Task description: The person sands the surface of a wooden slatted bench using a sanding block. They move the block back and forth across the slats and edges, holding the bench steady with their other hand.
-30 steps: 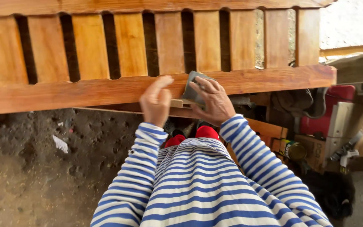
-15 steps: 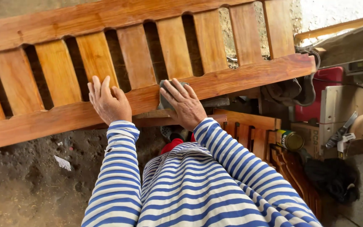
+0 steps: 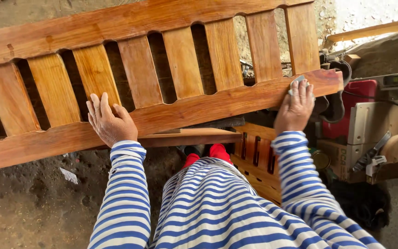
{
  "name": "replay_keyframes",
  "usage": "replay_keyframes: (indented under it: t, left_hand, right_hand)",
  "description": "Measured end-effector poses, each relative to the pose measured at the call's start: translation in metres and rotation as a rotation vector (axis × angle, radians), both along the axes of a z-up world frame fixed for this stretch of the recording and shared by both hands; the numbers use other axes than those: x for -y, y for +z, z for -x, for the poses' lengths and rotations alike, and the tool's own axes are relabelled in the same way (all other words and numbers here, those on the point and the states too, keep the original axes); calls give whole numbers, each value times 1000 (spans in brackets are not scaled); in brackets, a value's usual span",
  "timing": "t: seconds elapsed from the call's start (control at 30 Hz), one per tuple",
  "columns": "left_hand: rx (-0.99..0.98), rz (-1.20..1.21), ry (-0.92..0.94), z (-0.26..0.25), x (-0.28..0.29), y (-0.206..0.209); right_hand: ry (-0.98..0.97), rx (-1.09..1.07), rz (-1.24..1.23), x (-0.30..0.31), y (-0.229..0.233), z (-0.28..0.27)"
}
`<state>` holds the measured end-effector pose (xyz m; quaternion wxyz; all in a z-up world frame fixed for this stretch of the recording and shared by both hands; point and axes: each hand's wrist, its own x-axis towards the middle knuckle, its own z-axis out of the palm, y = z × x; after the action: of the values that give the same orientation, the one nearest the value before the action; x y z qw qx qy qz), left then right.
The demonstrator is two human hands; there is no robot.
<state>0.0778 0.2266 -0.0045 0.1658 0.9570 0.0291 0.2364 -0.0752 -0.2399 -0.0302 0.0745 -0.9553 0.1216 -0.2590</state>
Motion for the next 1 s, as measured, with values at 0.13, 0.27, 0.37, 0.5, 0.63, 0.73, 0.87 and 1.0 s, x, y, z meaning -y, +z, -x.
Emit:
replay_keyframes:
  t: [0.13, 0.27, 0.37, 0.5, 0.63, 0.73, 0.87, 1.0]
  left_hand:
    - [-4, -6, -12, 2, 0, 1]
    - [19, -50, -46, 3, -4, -3]
    - [28, -56, -77, 2, -2, 3]
    - [62, -29, -56, 1, -3, -2]
    - [60, -35, -49, 2, -3, -6]
    - [63, -44, -36, 1, -1, -1]
    - [35, -71, -72, 1, -4, -2]
    - [35, -73, -76, 3, 0, 2]
  right_hand:
    - [162, 91, -139, -126, 45, -42]
    - [419, -198, -212, -192, 23, -23]
    - [399, -69, -24, -135, 14, -37]
    - [289, 37, -13, -2, 22, -20]
    - [-48, 59, -27, 62, -25, 9]
    - [-41, 117, -67, -6, -7, -28]
    - [290, 56, -130, -147, 4, -51]
    - [402, -103, -164, -109, 19, -23]
